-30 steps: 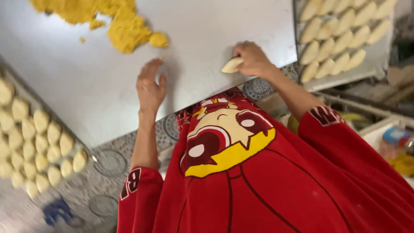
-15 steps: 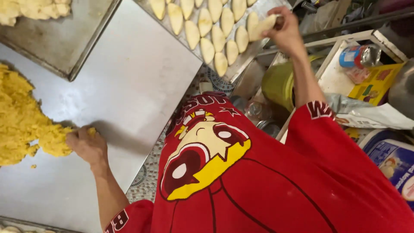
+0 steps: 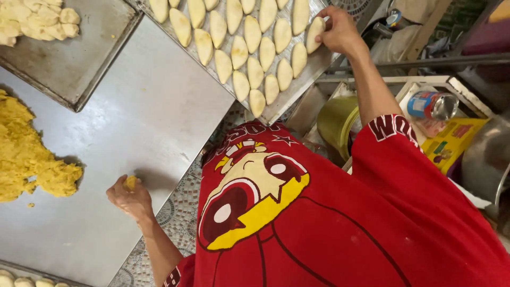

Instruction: Shaping and filling dough to prepare buns on a metal production table

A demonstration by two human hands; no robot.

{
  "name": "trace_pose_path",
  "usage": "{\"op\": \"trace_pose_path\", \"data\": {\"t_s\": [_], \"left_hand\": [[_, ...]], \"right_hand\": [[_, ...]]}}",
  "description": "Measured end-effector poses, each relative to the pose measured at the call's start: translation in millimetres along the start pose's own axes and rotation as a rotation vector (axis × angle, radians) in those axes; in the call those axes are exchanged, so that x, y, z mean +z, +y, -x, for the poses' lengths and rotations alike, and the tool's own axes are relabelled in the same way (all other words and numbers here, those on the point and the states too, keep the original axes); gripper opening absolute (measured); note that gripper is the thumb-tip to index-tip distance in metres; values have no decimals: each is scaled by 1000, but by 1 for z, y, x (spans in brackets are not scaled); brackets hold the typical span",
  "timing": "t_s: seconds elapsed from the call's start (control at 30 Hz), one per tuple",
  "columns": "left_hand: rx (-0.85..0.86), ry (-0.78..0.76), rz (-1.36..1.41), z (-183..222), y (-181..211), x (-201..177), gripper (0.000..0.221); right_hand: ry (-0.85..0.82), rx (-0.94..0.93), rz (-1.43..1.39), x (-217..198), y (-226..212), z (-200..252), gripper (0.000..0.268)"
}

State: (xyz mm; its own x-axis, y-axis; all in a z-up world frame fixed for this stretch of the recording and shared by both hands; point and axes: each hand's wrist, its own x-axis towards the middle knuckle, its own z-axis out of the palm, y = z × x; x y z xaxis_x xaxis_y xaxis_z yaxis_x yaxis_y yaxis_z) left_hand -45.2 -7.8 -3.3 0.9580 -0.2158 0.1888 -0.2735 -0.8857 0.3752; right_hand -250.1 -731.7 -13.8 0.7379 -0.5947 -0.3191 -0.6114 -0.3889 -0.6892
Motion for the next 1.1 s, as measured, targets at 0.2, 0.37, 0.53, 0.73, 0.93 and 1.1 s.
{"op": "trace_pose_path", "data": {"t_s": [0.2,0.37,0.53,0.73,0.93,1.1], "left_hand": [[-70,-11,39,7,13,1,39],[-118,-10,-68,4,11,10,33],[-19,6,-2,-2,8,15,38],[-105,-3,54,8,21,1,39],[-74,-19,133,7,7,4,31],[-96,-58,118,-6,16,-2,43]], "right_hand": [[282,-304,381,10,-45,48,55],[523,-440,450,28,-61,74,32],[289,-193,320,7,-89,12,56],[-23,254,331,16,-48,-65,50],[56,266,155,25,15,-74,24],[88,214,-93,30,13,-82,20]]}}
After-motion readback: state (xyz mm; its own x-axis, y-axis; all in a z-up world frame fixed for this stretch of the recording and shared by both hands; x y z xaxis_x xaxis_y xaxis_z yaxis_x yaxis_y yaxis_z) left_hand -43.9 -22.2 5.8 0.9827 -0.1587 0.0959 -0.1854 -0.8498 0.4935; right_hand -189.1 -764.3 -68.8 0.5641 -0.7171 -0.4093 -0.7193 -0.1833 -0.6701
